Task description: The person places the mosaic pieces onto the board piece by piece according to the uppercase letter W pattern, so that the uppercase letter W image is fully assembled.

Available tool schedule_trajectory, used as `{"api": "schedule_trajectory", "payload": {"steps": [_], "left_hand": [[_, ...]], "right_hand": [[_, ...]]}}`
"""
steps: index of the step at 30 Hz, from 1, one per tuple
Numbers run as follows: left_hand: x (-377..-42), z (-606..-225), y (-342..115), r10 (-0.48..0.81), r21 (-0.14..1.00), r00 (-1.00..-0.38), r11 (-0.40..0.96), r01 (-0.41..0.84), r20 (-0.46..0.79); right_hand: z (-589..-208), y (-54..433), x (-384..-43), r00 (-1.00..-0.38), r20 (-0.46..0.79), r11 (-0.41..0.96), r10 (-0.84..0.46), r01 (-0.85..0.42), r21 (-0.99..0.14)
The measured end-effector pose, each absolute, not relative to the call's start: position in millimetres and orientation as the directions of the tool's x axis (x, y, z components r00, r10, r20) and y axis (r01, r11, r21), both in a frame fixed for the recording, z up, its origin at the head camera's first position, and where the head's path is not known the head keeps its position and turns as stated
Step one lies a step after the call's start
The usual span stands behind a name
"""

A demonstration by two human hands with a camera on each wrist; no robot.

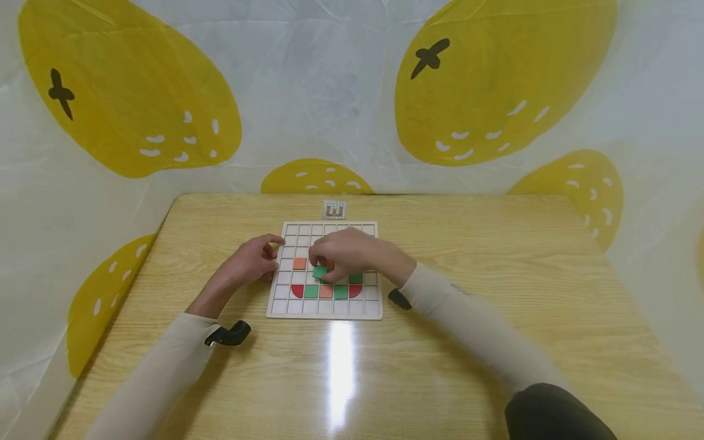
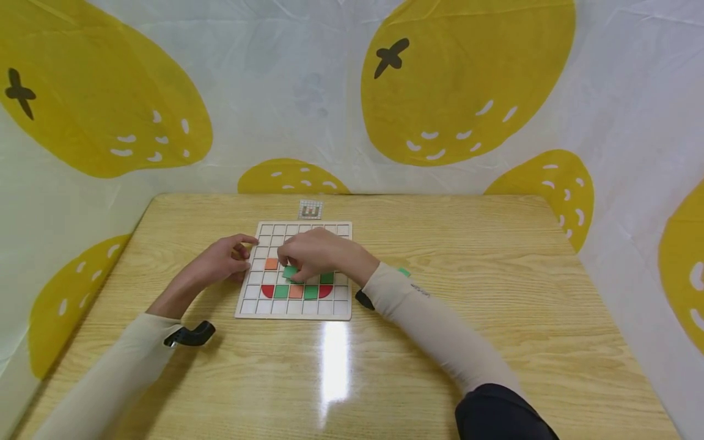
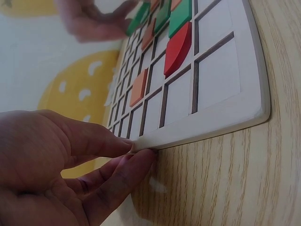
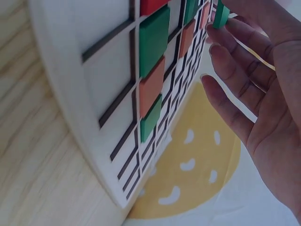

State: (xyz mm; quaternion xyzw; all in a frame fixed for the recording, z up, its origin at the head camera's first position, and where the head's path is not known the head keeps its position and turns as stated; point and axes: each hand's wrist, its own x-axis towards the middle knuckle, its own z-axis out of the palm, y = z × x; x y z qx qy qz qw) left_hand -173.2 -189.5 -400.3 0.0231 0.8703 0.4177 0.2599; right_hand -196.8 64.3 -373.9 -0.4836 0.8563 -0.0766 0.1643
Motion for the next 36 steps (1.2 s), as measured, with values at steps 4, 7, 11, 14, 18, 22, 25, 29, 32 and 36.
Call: {"api": "schedule_trajectory", "payload": {"steps": [4, 7, 11, 14, 18, 22, 25, 29, 32, 36], "left_hand": [[-173.7, -401.1, -189.5, 0.263, 0.741, -0.864, 0.649, -0.172, -0.43], [-174.1, -401.4, -189.9, 0.267, 0.743, -0.864, 0.648, -0.167, -0.427], [-174.4, -401.2, -190.1, 0.27, 0.742, -0.866, 0.652, -0.158, -0.422], [-174.3, -400.7, -190.2, 0.275, 0.74, -0.867, 0.656, -0.147, -0.416], [-174.5, -400.6, -190.9, 0.28, 0.737, -0.869, 0.662, -0.132, -0.407], [-175.0, -401.0, -191.4, 0.283, 0.734, -0.871, 0.668, -0.121, -0.402], [-175.4, -401.2, -191.2, 0.284, 0.731, -0.872, 0.672, -0.116, -0.399], [-175.7, -400.8, -190.5, 0.287, 0.73, -0.872, 0.674, -0.11, -0.397], [-175.4, -400.1, -190.5, 0.284, 0.73, -0.872, 0.674, -0.116, -0.4], [-175.2, -399.6, -191.1, 0.283, 0.731, -0.87, 0.671, -0.121, -0.404]], "right_hand": [[-376.1, 57.0, -196.7, -0.47, -0.21, 0.514, -0.857, -0.805, -0.296], [-375.9, 52.3, -195.9, -0.465, -0.206, 0.508, -0.861, -0.808, -0.299], [-374.3, 46.0, -194.9, -0.456, -0.201, 0.497, -0.867, -0.816, -0.294], [-374.1, 41.1, -194.6, -0.455, -0.204, 0.497, -0.867, -0.82, -0.284], [-376.4, 34.7, -194.7, -0.459, -0.212, 0.502, -0.863, -0.823, -0.266], [-378.0, 29.2, -194.9, -0.449, -0.212, 0.492, -0.868, -0.834, -0.25], [-378.6, 26.0, -194.8, -0.442, -0.208, 0.483, -0.873, -0.845, -0.231], [-379.3, 23.3, -194.5, -0.429, -0.199, 0.466, -0.881, -0.859, -0.21], [-379.9, 22.4, -194.3, -0.423, -0.194, 0.458, -0.885, -0.866, -0.202], [-380.6, 21.4, -193.8, -0.433, -0.195, 0.467, -0.88, -0.864, -0.187]]}}
